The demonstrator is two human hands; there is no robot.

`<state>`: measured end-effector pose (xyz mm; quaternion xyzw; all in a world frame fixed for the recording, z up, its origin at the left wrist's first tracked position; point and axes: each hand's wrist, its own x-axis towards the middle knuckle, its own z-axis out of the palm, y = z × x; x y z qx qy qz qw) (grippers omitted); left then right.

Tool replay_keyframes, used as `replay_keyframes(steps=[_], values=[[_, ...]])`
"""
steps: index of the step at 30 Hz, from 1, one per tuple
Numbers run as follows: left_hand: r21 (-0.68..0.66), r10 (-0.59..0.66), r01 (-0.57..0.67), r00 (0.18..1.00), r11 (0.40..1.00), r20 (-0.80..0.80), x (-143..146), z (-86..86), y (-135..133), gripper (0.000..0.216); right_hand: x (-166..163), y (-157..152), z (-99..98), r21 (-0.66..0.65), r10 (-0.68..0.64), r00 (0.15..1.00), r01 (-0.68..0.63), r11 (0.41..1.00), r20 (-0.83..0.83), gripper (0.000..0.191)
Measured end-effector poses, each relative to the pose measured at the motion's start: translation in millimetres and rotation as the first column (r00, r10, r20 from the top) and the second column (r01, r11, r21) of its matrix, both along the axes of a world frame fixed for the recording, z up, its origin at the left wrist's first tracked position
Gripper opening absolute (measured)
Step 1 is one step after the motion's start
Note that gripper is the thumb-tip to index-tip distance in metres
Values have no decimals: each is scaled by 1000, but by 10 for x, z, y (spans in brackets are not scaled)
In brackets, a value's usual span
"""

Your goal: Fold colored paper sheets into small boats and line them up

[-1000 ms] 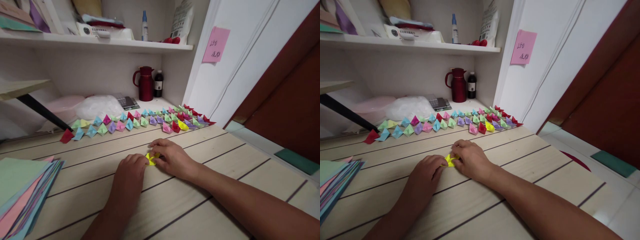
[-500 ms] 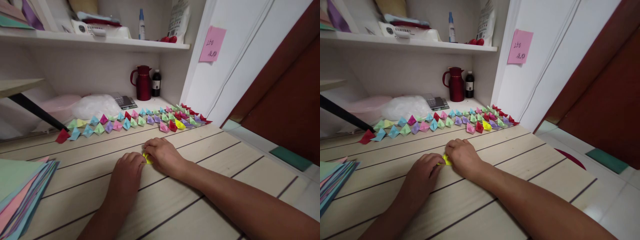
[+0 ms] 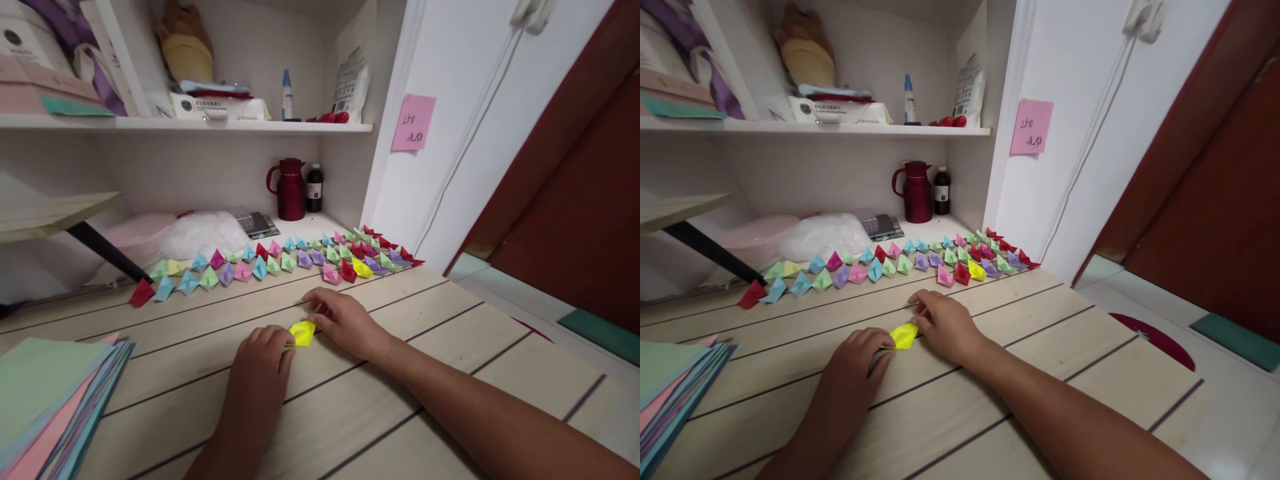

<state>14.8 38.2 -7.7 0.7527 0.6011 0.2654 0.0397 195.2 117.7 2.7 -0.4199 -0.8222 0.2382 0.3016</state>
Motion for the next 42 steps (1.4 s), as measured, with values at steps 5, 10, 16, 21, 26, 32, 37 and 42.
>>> replay_keyframes(steps=[5,10,16,21,26,32,37,42], values=[[-44,50,-48,998,998,49,21,7,-7,22,-3,-35,35,-67,-39,999,41,997,36,27],[-82,60,-51,992,995,111,30,-1,-12,37,-19,-2,-16,-192,43,979,-82,978,-200,29],[-71,25,-16,992,997,127,41,-7,-19,45,-32,14,-69,-201,33,958,-93,975,-285,27],[-71,11,-4,995,997,99,34,9,-19,40,-25,4,-40,-221,23,963,-84,972,-268,21],[-64,31,-27,997,998,66,23,7,-17,36,-3,36,-7,-248,34,971,-94,964,-236,15],[-80,32,-29,999,996,33,23,-10,-24,34,181,45,173,-309,153,983,-178,934,-105,23],[-79,40,-37,998,996,37,19,-42,-20,32,415,31,439,-303,367,928,-331,894,66,33],[-54,82,-81,996,995,32,18,-43,-25,25,393,4,455,-333,485,862,-418,845,146,33]])
